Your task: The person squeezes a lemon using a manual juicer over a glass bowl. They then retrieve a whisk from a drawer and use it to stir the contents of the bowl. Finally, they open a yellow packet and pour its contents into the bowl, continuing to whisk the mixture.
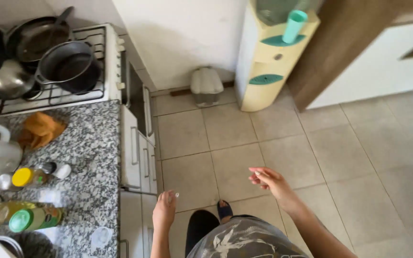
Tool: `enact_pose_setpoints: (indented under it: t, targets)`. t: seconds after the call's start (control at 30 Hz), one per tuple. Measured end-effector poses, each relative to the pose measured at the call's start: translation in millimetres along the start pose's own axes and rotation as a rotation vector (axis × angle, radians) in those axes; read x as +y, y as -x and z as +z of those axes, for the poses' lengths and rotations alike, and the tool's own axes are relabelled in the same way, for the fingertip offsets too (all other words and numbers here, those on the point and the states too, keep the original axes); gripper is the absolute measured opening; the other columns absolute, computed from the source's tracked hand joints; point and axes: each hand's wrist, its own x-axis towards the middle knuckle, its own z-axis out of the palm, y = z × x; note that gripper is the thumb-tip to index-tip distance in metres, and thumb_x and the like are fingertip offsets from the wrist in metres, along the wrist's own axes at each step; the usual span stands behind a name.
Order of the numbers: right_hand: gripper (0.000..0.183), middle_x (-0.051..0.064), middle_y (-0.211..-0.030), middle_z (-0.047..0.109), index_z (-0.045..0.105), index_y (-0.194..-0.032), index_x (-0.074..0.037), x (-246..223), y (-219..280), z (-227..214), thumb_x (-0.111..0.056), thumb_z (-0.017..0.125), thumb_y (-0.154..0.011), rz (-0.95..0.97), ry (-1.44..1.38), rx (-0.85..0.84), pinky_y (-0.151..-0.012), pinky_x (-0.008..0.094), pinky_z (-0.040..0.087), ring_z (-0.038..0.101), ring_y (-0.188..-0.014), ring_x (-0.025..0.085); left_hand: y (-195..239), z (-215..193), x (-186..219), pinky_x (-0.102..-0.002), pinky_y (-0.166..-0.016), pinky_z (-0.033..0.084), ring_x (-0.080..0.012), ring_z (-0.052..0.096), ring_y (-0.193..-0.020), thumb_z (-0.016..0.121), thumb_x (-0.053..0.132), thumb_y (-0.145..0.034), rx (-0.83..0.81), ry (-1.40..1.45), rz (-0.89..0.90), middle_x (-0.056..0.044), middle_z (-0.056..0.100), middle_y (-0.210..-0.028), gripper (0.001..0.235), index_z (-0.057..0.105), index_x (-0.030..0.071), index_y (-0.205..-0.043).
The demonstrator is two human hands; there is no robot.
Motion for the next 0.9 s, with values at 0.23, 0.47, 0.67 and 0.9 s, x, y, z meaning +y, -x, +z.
enact_pose_setpoints:
  t: [0.23, 0.47, 0.67, 0.9]
  targets:
    - [0.031, 0.017, -0.098, 0.066, 0.061, -0.114, -0.005, -131, -153, 130, -0.022, 0.062, -0.088, -0.233, 0.29, -0.344, -0.086, 0.031, 0.042, 0.063, -0.094, 0.024, -116, -52, -7, -0.051, -0.076, 0.056, -0.0414, 0.062, -0.095, 0.066, 0.021, -0.081, 0.35, 0.118, -0.289, -0.017, 0.041, -0.135, 0.042, 0.054, 0.001, -0.115]
    - [0.031, 0.015, -0.095, 0.069, 0.064, -0.114, -0.006, -169, -280, 222, -0.022, 0.06, -0.088, -0.191, 0.544, -0.635, -0.076, 0.027, 0.045, 0.065, -0.09, 0.021, -249, -49, -63, -0.046, -0.087, 0.052, -0.0347, 0.062, -0.104, 0.066, 0.026, -0.077, 0.191, 0.136, -0.524, -0.006, 0.048, -0.133, 0.037, 0.06, 0.011, -0.11]
    - [0.029, 0.014, -0.093, 0.069, 0.067, -0.113, -0.004, -208, -389, 250, -0.016, 0.065, -0.086, -0.209, 0.671, -0.857, -0.084, 0.033, 0.05, 0.064, -0.086, 0.018, -261, -8, -65, -0.038, -0.068, 0.056, -0.0239, 0.07, -0.08, 0.071, 0.045, -0.071, 0.16, -0.07, -0.835, -0.007, 0.068, -0.084, 0.041, 0.069, 0.011, -0.095]
    - [0.024, 0.009, -0.089, 0.07, 0.07, -0.107, -0.012, -267, -436, 291, -0.021, 0.067, -0.085, -0.398, 1.199, -1.146, -0.078, 0.032, 0.049, 0.062, -0.081, 0.016, -284, 38, -2, -0.047, -0.084, 0.051, -0.0353, 0.064, -0.098, 0.06, 0.048, -0.08, 0.088, 0.304, -1.179, -0.019, 0.05, -0.12, 0.053, 0.058, 0.005, -0.112]
